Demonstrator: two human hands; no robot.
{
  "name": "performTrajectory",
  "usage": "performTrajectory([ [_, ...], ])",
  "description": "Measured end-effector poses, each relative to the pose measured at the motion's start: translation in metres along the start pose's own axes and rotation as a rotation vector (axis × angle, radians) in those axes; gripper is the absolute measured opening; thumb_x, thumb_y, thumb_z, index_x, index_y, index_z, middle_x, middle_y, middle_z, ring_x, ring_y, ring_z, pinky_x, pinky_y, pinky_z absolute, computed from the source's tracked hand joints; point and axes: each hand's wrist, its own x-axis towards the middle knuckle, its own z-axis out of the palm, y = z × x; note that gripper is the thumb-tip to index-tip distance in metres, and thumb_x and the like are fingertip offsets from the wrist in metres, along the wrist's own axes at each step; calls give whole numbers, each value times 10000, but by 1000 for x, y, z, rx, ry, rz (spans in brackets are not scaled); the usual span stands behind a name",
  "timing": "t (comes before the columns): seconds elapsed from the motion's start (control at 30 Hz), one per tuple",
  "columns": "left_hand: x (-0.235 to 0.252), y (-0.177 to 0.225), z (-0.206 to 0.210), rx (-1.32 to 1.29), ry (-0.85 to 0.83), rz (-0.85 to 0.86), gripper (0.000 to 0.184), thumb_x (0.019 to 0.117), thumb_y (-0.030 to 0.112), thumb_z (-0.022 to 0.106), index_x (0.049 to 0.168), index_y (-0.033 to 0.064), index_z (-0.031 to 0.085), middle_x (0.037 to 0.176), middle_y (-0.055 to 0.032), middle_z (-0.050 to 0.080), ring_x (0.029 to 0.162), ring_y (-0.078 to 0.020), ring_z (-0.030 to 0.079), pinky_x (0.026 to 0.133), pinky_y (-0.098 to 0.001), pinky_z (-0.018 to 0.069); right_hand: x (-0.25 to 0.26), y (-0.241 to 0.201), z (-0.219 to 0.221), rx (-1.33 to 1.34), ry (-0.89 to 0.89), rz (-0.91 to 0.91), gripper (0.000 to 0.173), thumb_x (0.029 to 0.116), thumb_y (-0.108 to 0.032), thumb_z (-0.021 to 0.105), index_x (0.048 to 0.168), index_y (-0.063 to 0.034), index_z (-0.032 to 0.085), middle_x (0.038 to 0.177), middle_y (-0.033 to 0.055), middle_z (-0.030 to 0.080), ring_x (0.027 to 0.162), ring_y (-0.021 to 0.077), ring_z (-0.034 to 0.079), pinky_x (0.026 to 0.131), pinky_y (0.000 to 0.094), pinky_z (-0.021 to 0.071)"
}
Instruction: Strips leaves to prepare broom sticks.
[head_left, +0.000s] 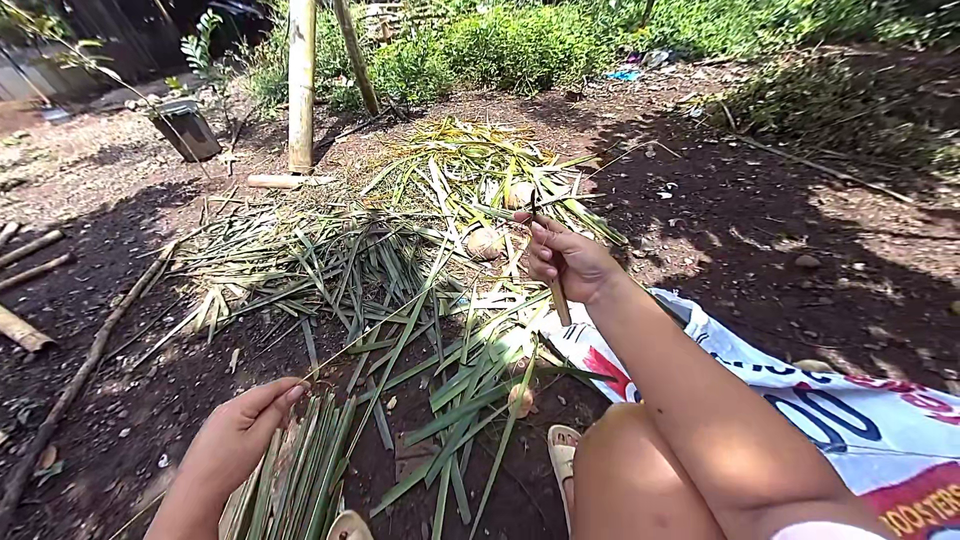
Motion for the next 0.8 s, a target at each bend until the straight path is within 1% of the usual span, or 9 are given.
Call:
performTrajectory([
  [0.2,-15,-32,-32,-10,5,-84,389,1016,431,524,1089,133,762,794,79,676,672,18,586,654,-223,505,2,-6,-19,72,22,-70,235,1085,-291,487,1292,-234,583,591,-96,426,429,-7,420,431,156,439],
  [0.27,-20,-44,-45,20,-3,-152,384,1022,411,527,1115,117,755,828,40,691,705,-21,604,694,-283,519,3,-7,-25,101,31,-88,232,1088,-304,481,1286,-247,587,593,-100,426,427,-9,416,425,156,435],
  [0.4,-31,-69,-72,80,-20,-356,388,1059,338,501,1209,44,706,981,-112,694,824,-156,622,803,-434,501,6,-10,-45,190,47,-145,201,1090,-311,474,1229,-270,613,591,-111,449,435,-16,427,440,153,438],
  [0.5,-41,-92,-82,72,50,-488,390,1073,314,484,1248,27,681,1031,-110,692,848,-113,612,831,-373,501,8,-10,-61,257,69,-193,240,1106,-323,419,1226,-261,618,589,-115,441,433,-10,420,447,155,433],
  [0.57,-45,-104,-80,-19,264,-537,379,1080,292,454,1234,9,654,912,-32,642,744,-40,576,746,-279,500,9,-10,-66,282,117,-195,263,1110,-336,401,1220,-256,626,606,-111,450,438,-4,417,453,157,436],
  [0.63,-41,-103,-71,-207,657,-509,302,1092,241,437,1190,9,605,764,84,552,609,37,542,606,-163,491,10,-10,-65,251,195,-159,285,1106,-350,401,1235,-245,633,620,-107,455,435,-1,402,439,157,419],
  [0.67,-35,-95,-67,-310,854,-484,280,1103,212,420,1203,0,574,750,93,528,579,39,521,561,-147,465,11,-8,-63,202,212,-132,292,1104,-361,406,1247,-235,627,632,-105,461,430,-3,393,423,153,408],
  [0.73,-21,-68,-63,-456,1116,-457,282,1125,203,373,1273,4,509,814,54,564,604,9,548,548,-168,464,18,0,-59,-4,222,-47,271,1106,-363,424,1188,-200,625,615,-111,445,413,-14,360,392,143,370],
  [0.8,-13,-38,-57,-523,1109,-462,291,1121,186,368,1336,11,457,989,-39,653,743,-78,652,631,-250,531,26,18,-49,-516,265,103,206,1099,-253,463,1025,-122,602,551,-62,382,386,14,305,368,170,312],
])
